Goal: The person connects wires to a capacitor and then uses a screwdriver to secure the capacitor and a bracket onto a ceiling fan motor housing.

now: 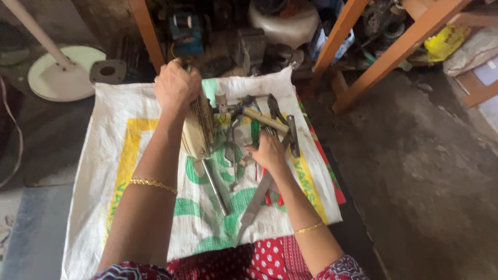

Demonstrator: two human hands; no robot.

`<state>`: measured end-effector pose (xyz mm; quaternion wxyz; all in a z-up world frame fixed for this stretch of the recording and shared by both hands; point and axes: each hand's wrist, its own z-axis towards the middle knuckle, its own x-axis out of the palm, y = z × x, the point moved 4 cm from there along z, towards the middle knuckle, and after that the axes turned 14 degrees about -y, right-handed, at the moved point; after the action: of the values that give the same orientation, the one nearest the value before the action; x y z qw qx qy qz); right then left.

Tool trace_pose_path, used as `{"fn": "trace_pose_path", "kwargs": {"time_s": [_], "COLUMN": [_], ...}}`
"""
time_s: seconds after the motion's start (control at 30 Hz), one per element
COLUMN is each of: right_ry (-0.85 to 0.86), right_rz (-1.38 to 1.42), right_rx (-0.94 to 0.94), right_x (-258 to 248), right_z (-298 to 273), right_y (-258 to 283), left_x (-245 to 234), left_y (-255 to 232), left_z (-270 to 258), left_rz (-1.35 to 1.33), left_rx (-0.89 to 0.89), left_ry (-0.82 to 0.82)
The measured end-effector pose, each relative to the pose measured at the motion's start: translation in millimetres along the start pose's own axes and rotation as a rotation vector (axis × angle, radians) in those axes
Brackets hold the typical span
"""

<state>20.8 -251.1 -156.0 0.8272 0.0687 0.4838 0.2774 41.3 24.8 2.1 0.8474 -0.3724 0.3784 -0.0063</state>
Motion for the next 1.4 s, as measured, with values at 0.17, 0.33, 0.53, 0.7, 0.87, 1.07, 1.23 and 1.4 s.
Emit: {"fn": "trace_pose_path", "kwargs": {"time_s": [0.17,0.33,0.53,0.7,0.87,1.07,1.23,1.4], "right_ry": [0.163,0.094,-0.209,-0.56,-0.506,-0.425,-0.208,-0.125], "right_rz": [-0.165,-0.058,0.246,0.746,0.702,0.58,0.707,0.547], "right_rx": [0.226,0.184,0.212,0.048,-0.105,-0.015,0.19,0.142], "right_x": [33.4,34.7,-94.8,-207.5,-192.6,-158.1,-108.0,-93.8], "right_z": [30.7,32.7,21.3,6.4,-1.9,-3.1,17.7,25.5], "right_y": [-3.2,9.3,22.7,82.2,112.3,90.3,35.1,20.1], "left_x": [-2.8,-6.4,-13.4,-8.2,-5.2,-4.7,-2.4,-3.1], "left_y": [3.8,2.6,-8.6,-16.4,-11.9,-11.7,-10.9,-10.7], "left_z": [5.1,4.3,0.0,-2.5,0.8,-2.8,3.1,-0.6], "left_rz": [0.006,0.024,0.031,0.084,0.076,0.039,0.034,0.047], "left_rx": [-0.017,-0.033,-0.066,-0.109,-0.103,-0.072,-0.075,-0.046], "left_ry": [0.039,0.031,0.068,0.139,0.138,0.083,0.07,0.061]}}
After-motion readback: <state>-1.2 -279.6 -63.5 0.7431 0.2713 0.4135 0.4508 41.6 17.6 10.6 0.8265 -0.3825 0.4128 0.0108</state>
